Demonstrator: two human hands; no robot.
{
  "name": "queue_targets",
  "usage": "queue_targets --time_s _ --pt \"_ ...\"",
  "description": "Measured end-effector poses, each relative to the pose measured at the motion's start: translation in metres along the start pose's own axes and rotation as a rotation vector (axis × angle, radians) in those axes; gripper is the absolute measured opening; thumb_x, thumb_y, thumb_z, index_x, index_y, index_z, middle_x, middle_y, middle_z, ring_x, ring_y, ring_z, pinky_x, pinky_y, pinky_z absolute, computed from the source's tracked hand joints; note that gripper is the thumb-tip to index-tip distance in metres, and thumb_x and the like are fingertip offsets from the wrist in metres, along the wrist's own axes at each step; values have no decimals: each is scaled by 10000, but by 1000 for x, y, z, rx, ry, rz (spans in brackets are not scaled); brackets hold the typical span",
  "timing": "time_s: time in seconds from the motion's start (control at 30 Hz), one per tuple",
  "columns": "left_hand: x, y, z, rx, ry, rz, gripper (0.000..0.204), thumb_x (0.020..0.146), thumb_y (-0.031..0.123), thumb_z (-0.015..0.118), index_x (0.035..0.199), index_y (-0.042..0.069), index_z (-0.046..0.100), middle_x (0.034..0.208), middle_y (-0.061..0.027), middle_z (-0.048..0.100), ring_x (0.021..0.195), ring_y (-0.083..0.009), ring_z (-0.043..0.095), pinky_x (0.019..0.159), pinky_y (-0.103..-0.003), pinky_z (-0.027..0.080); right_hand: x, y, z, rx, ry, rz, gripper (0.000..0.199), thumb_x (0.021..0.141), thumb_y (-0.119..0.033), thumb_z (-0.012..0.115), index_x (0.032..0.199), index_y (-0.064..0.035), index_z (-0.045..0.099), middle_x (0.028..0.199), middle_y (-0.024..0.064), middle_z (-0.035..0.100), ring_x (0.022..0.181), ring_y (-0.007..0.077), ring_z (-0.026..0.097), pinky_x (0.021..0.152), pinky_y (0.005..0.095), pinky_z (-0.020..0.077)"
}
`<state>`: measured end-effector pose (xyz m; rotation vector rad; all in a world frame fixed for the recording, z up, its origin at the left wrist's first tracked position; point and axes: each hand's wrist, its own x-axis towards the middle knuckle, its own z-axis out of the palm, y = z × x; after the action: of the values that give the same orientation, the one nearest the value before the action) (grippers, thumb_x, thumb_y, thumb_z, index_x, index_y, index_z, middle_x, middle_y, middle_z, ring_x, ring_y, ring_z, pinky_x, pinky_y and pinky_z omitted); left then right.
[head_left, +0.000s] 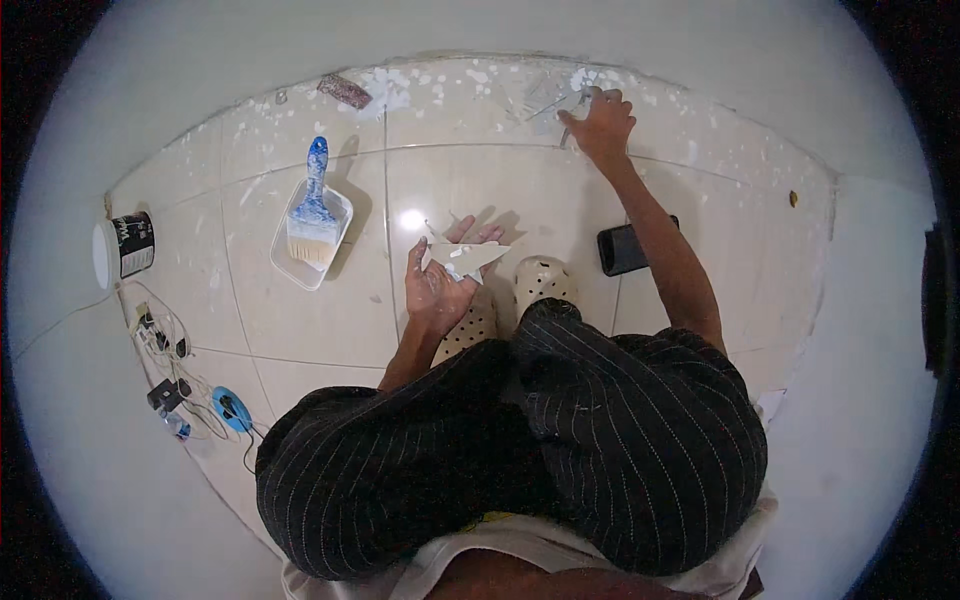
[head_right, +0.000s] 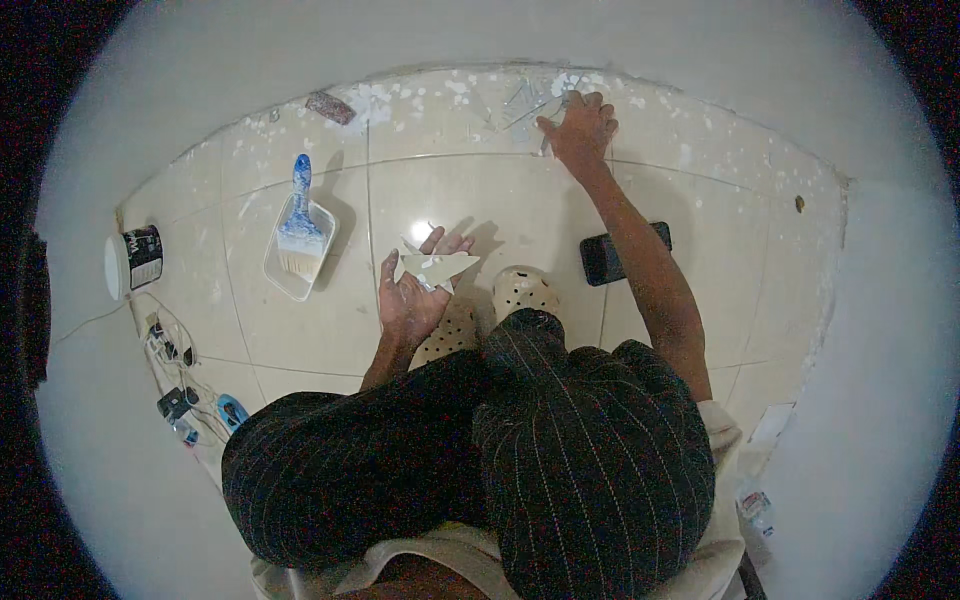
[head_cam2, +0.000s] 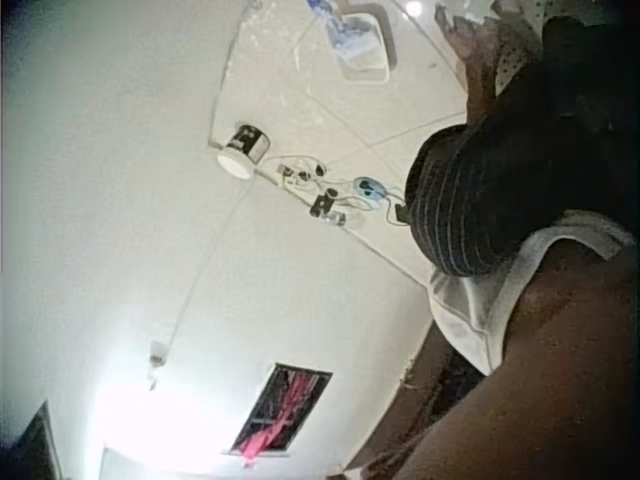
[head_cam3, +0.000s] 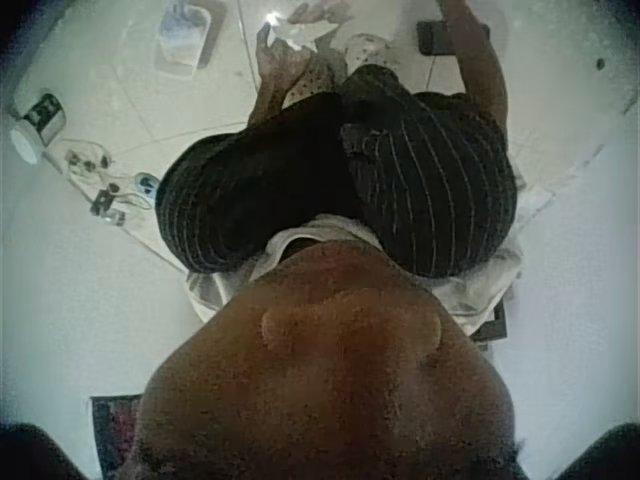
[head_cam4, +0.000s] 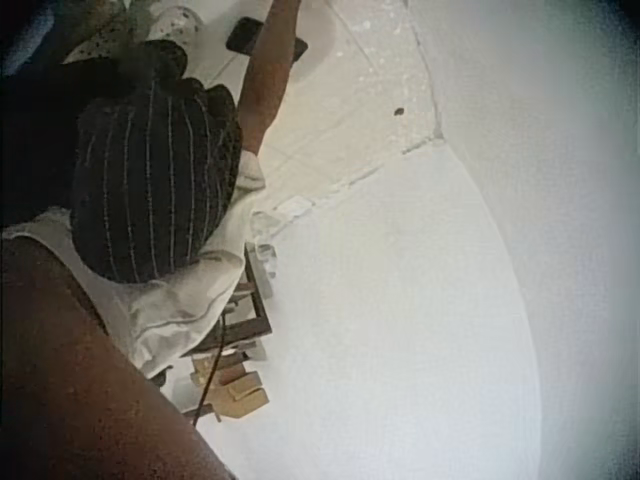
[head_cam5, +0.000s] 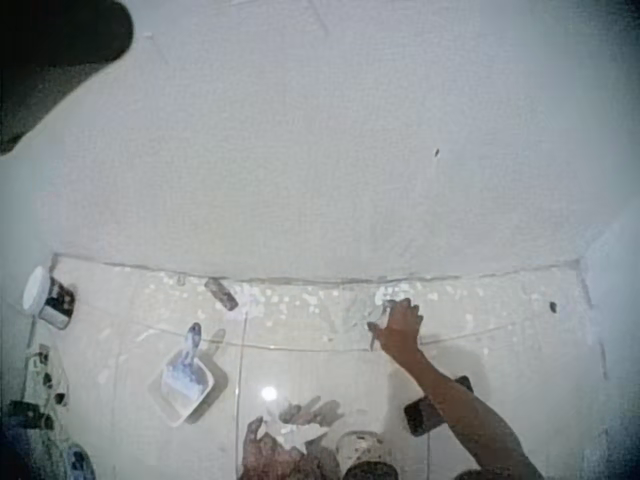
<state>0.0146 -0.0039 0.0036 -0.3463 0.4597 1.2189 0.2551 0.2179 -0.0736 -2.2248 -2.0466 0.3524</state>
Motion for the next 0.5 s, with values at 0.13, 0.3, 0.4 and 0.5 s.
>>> queue_targets --time_s 0.13,0.3,0.4,0.5 --pt "0 0 1 36 5 -20 701 973 468 267 1475 -14 182 1514 -262 219 1407 -398 230 1181 -479 205 3 3 6 58 16 21 724 706 -466 772 1268 -75 535 1237 209 442 1157 390 442 920 547 386" --pt "0 0 -1 -14 -38 1 692 987 447 265 1458 -52 179 1455 -326 272 1378 -435 270 1160 -516 230 4 5 1 196 -47 77 638 684 -390 785 1204 -96 562 1254 189 457 1169 407 431 941 550 379" --pt "1 -1 -3 -8 -48 2 688 987 446 270 1453 -55 194 1452 -325 281 1376 -435 277 1157 -517 237 -4 6 6 250 10 91 497 692 -341 775 1089 -85 621 1116 146 578 1091 351 522 948 549 379" --pt "1 -1 -2 15 -32 10 684 988 445 269 1450 -56 206 1452 -323 285 1374 -433 282 1157 -513 240 -8 11 2 530 -83 105 385 703 -336 769 963 -70 670 921 101 665 934 291 625 897 484 438"
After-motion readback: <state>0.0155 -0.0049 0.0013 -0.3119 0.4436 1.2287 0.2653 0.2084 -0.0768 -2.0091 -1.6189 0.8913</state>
